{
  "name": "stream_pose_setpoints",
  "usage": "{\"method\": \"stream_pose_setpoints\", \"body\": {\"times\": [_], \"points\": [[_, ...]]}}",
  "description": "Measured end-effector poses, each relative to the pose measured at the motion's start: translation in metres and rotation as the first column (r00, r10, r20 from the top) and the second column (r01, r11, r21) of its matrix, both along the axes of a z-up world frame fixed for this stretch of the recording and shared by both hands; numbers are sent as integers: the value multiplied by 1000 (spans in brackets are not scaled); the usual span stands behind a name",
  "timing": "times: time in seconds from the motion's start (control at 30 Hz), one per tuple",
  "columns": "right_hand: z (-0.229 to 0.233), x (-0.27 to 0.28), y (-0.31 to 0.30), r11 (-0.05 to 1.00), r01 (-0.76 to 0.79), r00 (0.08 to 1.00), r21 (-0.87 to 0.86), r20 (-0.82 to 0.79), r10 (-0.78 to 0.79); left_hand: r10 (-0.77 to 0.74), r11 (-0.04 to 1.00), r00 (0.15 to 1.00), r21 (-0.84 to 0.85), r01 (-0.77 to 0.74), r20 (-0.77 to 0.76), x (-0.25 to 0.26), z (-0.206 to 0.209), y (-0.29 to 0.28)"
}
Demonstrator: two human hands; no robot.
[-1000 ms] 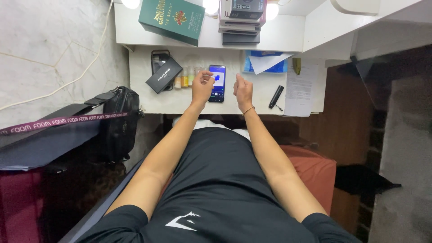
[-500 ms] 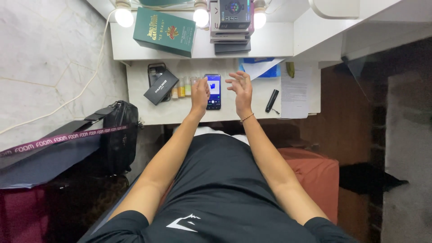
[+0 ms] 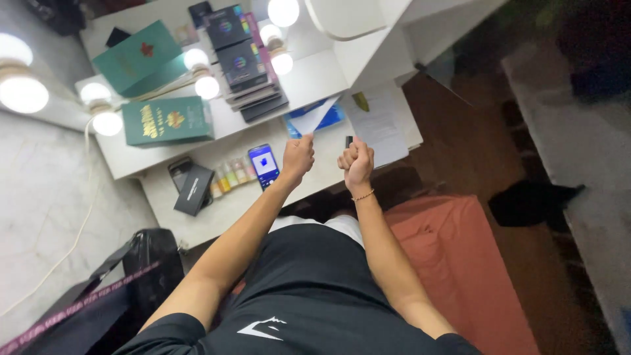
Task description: The person takes various cosmetic bottles and boxes from a shelf and places them on a vanity table. They handle each item individually, moving them from the shelf to the table surface.
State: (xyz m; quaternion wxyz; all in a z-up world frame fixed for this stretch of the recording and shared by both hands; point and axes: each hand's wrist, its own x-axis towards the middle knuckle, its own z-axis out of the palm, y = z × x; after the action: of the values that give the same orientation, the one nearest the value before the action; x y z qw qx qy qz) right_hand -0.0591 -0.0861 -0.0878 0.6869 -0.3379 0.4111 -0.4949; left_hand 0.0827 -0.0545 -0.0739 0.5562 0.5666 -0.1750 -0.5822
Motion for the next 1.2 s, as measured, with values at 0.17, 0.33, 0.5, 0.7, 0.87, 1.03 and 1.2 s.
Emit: {"method": "stream_pose_setpoints", "body": {"times": [0.17, 0.33, 0.5, 0.7, 0.87, 1.03, 1.2], "points": [[41, -56, -2, 975, 223, 972, 0, -82, -222, -245, 963, 970, -113, 244, 6, -61, 27, -30], [52, -128, 0, 875, 472, 861, -113, -154, -484, -459, 841, 883, -270, 468, 100, -148, 38, -46], [65, -210, 3, 619, 780, 615, -94, -71, -785, -558, 721, 787, -318, 616, 263, -246, 58, -55], [38, -322, 26, 338, 939, 320, 64, 199, -926, -661, 661, 693, -213, 720, 288, -360, 39, -67], [29, -394, 69, 321, 947, 319, -7, 113, -941, -814, 519, 563, -256, 815, 140, -448, 51, -45], [33, -437, 79, 174, 980, 162, 99, 117, -980, -881, 308, 392, -309, 900, 264, -512, 53, -38], [16, -470, 79, -56, 991, -59, -120, -20, -998, -958, 126, 200, -327, 937, 206, -569, 6, -51]]}}
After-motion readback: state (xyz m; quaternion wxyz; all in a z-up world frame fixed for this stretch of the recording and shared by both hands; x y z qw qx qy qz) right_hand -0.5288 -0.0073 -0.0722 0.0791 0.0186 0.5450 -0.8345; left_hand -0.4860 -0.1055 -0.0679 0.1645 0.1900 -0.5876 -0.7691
